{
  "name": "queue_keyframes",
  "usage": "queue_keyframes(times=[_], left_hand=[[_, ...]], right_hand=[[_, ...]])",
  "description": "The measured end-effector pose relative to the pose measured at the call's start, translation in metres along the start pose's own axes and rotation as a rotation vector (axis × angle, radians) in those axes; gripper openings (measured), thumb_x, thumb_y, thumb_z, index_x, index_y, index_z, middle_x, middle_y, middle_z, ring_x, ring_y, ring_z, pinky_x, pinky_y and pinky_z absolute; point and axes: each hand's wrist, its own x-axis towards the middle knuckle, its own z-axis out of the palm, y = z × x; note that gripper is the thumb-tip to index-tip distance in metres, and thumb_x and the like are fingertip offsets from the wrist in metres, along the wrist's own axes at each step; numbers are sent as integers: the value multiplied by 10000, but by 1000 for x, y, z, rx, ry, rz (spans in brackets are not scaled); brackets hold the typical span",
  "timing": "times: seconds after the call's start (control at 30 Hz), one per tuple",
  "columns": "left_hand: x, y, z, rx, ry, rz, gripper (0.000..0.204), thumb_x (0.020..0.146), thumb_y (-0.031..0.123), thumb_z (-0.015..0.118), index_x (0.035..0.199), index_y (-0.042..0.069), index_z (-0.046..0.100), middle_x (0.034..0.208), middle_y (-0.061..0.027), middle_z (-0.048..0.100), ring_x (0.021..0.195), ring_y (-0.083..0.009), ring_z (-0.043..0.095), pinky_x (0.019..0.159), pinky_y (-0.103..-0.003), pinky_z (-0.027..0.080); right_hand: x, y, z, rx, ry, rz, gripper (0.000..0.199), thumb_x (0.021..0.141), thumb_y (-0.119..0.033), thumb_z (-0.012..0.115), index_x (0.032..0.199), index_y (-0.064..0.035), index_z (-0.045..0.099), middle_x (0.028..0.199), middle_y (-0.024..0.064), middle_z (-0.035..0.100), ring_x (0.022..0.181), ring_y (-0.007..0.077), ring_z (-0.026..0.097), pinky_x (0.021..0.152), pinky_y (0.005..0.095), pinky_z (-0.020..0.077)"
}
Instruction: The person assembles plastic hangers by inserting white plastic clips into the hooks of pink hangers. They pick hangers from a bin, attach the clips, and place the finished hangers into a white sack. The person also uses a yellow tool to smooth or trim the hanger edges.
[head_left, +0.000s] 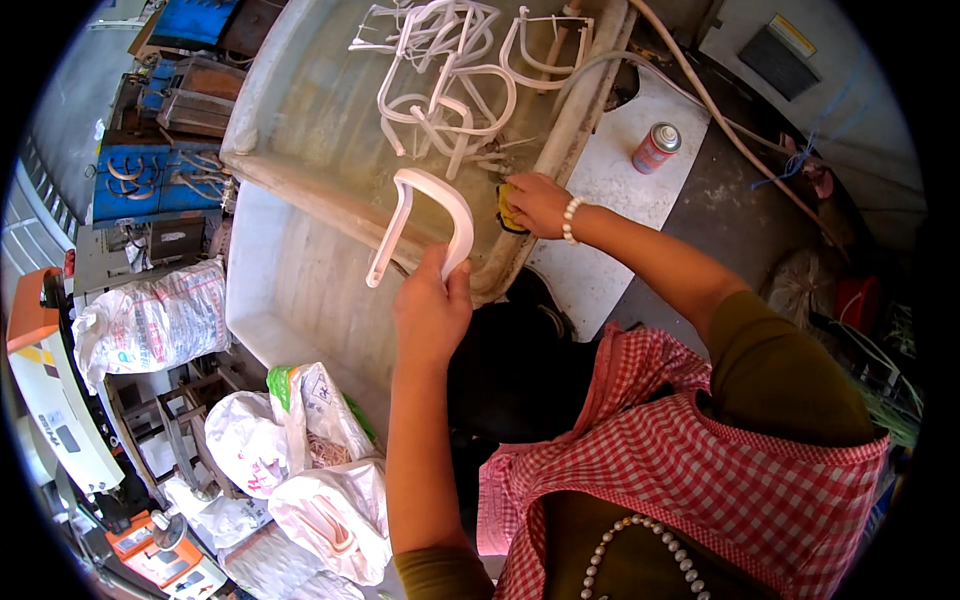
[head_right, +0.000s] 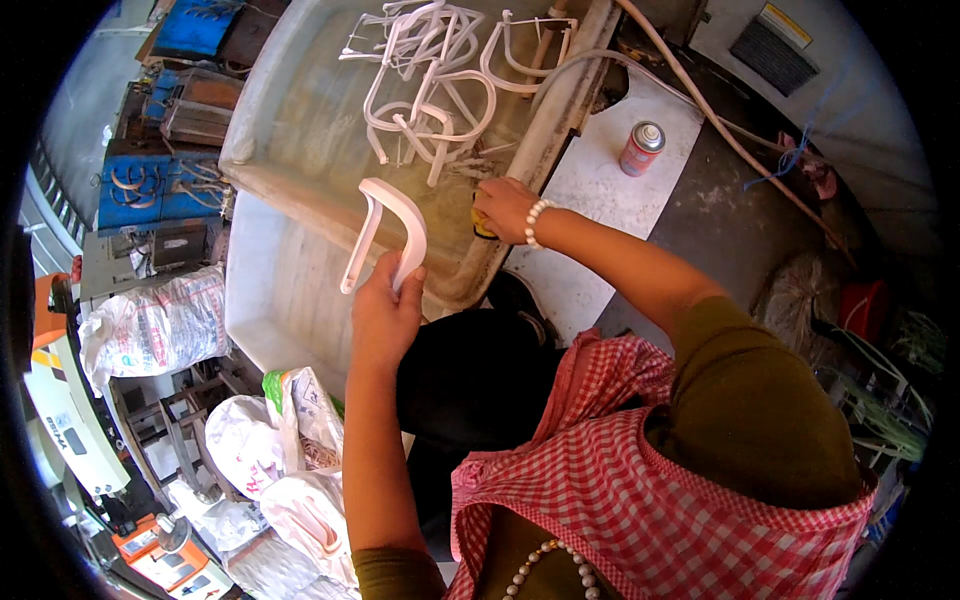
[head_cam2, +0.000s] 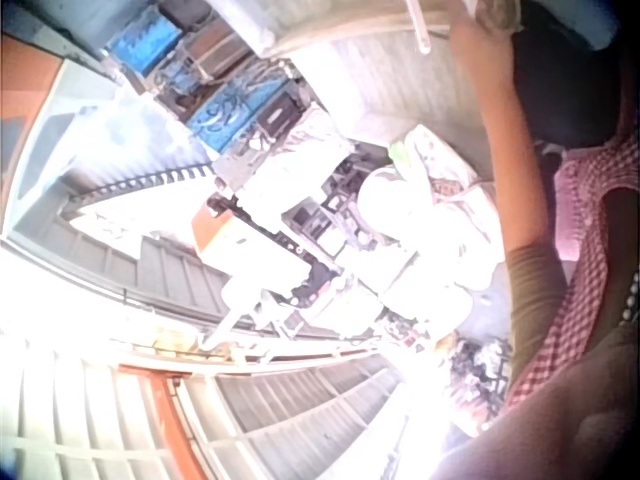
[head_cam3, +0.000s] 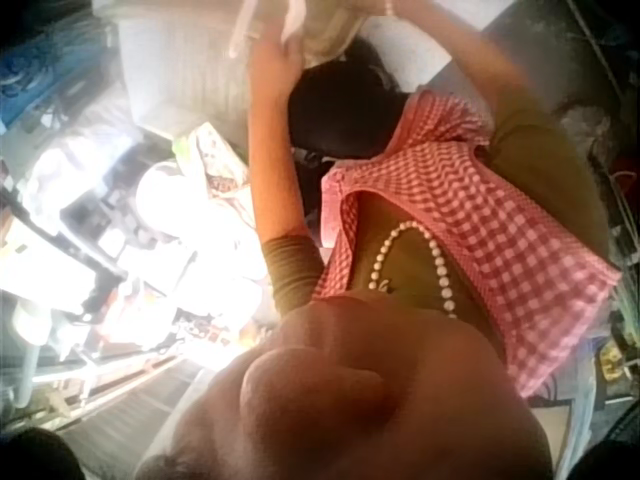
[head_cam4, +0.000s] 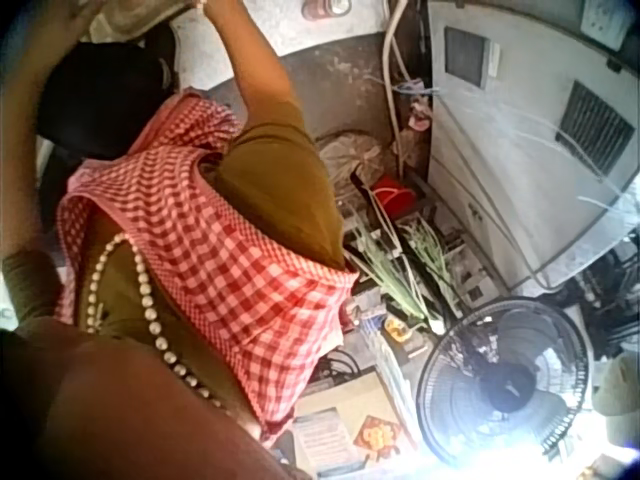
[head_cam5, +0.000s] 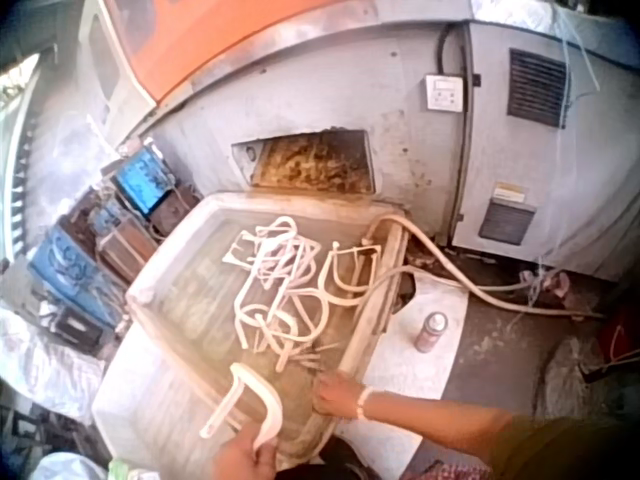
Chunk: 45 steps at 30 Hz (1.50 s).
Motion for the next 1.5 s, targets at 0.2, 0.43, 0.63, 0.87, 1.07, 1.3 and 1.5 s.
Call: queue_keyframes(times=[0.2,0.43,0.63,0.87,1.07,1.3,1.5], left_hand=[[-5,-8,2,-65,1,-21,203,875,218,577,1030,88,563,811,-192,631,783,-406,599,666,-469,460],[-3,-8,5,8,78,37,233,879,229,600,1051,72,589,760,-162,625,668,-303,608,626,-378,464],[-23,-4,-8,57,169,53,230,866,229,599,1065,115,590,808,-175,641,753,-381,614,650,-434,475],[-74,-15,-26,-93,482,-27,225,873,208,586,1079,116,588,867,-177,642,809,-386,616,682,-462,482],[-170,-36,-60,-109,601,-278,195,862,173,586,1030,80,556,878,-167,633,801,-376,614,674,-467,484],[-323,-204,-134,111,945,-834,349,875,229,598,1147,11,594,877,-260,636,827,-415,625,726,-445,490],[-404,-364,-160,417,535,-1088,318,818,131,604,1116,19,594,924,-212,637,886,-368,610,804,-434,460]], right_hand=[[-18,-9,-12,210,34,29,89,725,-110,601,788,-69,554,906,126,527,941,337,508,850,453,387],[-30,1,-30,-39,-18,-44,142,771,-149,606,874,-54,581,1002,139,567,978,319,548,840,393,430],[42,-97,-78,1527,-78,401,369,938,-275,557,1223,-45,514,1079,69,607,984,123,580,859,302,476],[72,-191,-70,1401,-111,182,347,986,-220,462,1243,9,501,896,66,629,790,124,608,737,268,497],[65,-306,-34,1249,-339,15,487,883,-122,621,1317,-11,433,893,22,570,770,84,532,714,238,452],[46,-320,23,927,-585,-139,567,808,-31,668,1327,-29,440,1102,69,547,1002,155,528,919,311,423],[75,-300,61,639,-734,341,350,856,-27,592,1199,-15,520,917,26,573,817,90,545,731,230,460]])
